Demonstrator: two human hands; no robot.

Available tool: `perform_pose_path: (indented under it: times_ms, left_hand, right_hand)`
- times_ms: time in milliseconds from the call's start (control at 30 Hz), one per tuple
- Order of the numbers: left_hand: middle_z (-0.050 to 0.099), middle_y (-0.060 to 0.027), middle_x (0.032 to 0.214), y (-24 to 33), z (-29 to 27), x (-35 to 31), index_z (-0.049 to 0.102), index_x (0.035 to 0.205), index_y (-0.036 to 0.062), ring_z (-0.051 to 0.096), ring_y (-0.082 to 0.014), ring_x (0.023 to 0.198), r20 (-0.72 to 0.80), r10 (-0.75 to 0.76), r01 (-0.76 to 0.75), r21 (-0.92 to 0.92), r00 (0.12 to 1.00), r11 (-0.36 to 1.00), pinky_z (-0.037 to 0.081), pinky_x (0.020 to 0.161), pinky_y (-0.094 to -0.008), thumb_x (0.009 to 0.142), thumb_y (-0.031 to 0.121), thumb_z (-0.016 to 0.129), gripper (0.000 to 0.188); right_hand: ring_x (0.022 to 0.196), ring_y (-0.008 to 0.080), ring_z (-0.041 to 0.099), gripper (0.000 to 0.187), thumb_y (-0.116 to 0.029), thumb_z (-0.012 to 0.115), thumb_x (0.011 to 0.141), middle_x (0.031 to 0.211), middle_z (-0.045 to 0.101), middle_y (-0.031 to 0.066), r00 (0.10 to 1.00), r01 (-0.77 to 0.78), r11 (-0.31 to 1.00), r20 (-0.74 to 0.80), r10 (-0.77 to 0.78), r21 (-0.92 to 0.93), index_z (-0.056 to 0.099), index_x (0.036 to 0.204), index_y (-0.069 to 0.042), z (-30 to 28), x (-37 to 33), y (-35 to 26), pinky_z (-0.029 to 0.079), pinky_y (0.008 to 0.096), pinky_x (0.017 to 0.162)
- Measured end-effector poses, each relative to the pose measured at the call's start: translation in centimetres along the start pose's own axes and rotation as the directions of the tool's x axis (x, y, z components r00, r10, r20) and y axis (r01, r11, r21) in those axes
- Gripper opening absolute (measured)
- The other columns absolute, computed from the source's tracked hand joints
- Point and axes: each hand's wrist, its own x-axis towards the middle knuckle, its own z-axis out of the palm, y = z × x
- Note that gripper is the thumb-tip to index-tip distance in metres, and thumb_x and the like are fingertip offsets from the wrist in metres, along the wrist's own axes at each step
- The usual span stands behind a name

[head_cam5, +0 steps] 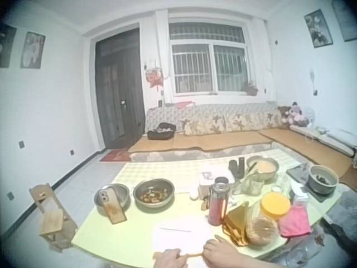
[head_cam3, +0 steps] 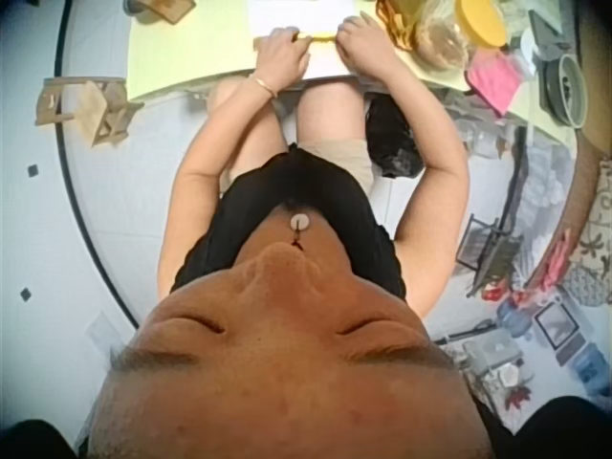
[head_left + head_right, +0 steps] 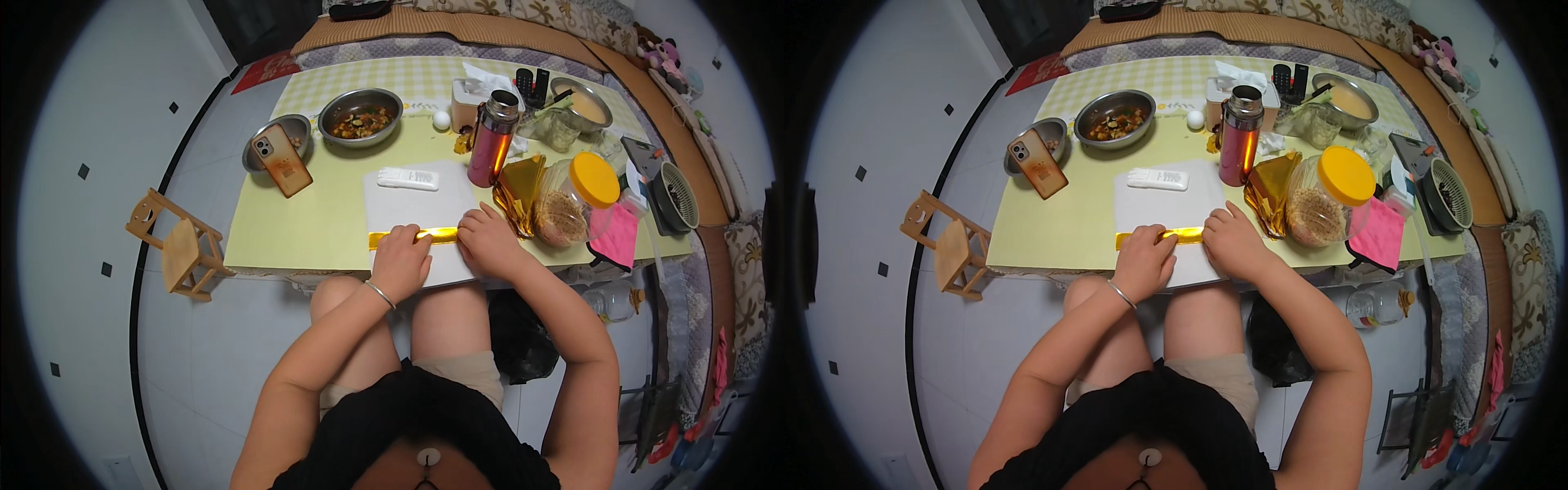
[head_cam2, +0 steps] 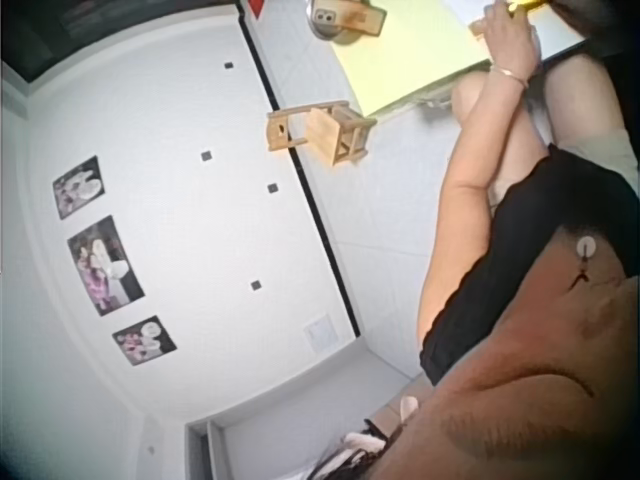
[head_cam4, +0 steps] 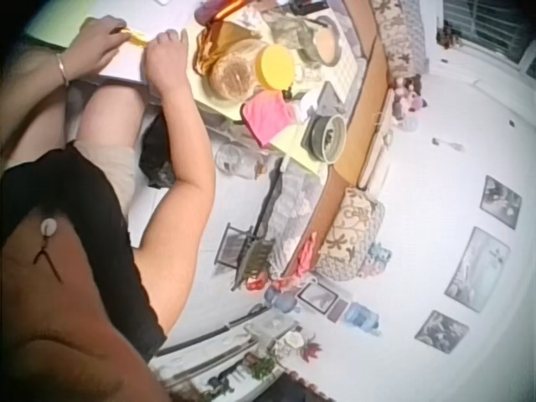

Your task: The person folds a sheet of gold-colored paper on a white notebook placed on their lap. They repeatedly fold the paper in half, unfold it, and refold it in different orientations, creating creases. The person continues this folding process throughout the clip.

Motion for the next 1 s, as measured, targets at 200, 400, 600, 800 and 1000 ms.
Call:
perform_pose_path:
  times_ms: [200,400,600,800,1000]
  left_hand:
    - [0.058,-0.0191,0.129,0.1,0.3,-0.9,0.062,0.13,0.003,0.053,-0.0367,0.119,0.026,-0.06,0.06,-0.022,0.998,0.998,0.045,0.099,-0.0482,0.082,0.034,0.077,0.059]
    - [0.05,-0.0217,0.145,1.7,1.5,-1.0,0.057,0.139,0.0054,0.045,-0.0383,0.133,0.09,-0.106,0.085,0.211,0.99,0.974,0.037,0.103,-0.0514,0.085,0.059,0.069,0.077]
    - [0.053,-0.0179,0.143,0.0,0.5,-1.5,0.057,0.14,0.0057,0.046,-0.0363,0.133,0.079,-0.014,0.003,0.137,0.997,0.991,0.036,0.106,-0.051,0.087,0.058,0.068,0.075]
    - [0.058,-0.0144,0.138,-3.0,-1.9,-2.5,0.062,0.132,0.008,0.05,-0.0364,0.131,0.123,0.105,-0.097,-0.068,0.987,0.993,0.035,0.109,-0.052,0.086,0.053,0.069,0.065]
    - [0.065,-0.012,0.127,-4.5,-2.4,-1.0,0.073,0.102,0.0071,0.054,-0.0334,0.125,0.066,0.05,-0.041,-0.124,0.997,0.991,0.035,0.107,-0.0498,0.088,0.052,0.068,0.048]
  right_hand:
    - [0.112,0.0329,0.062,0.024,-0.023,0.067,0.089,0.112,0.068,0.0138,0.995,-0.06,0.969,-0.064,0.077,0.238,0.065,0.103,-0.004,-0.2,1.0,-0.6,0.045,0.0423,0.108]
    - [0.127,0.0388,0.057,0.029,-0.023,0.062,0.094,0.136,0.062,0.0188,1.0,0.019,0.969,0.016,-0.024,0.248,0.061,0.116,-0.004,4.5,7.5,1.2,0.045,0.0459,0.107]
    - [0.131,0.0384,0.054,0.026,-0.02,0.06,0.096,0.137,0.061,0.0202,0.994,-0.095,0.943,-0.011,0.104,0.319,0.061,0.116,-0.003,5.4,8.9,4.1,0.045,0.0461,0.109]
    - [0.107,0.0395,0.06,0.022,-0.021,0.062,0.093,0.115,0.065,0.0179,0.995,-0.102,0.946,0.023,0.1,0.307,0.06,0.103,-0.001,0.4,3.7,1.2,0.047,0.0488,0.095]
    - [0.1,0.0366,0.057,0.05,-0.038,0.072,0.084,0.104,0.058,0.0166,0.993,-0.089,0.989,-0.066,0.097,0.116,0.063,0.115,0.001,-0.4,-2.6,-4.0,0.047,0.0466,0.09]
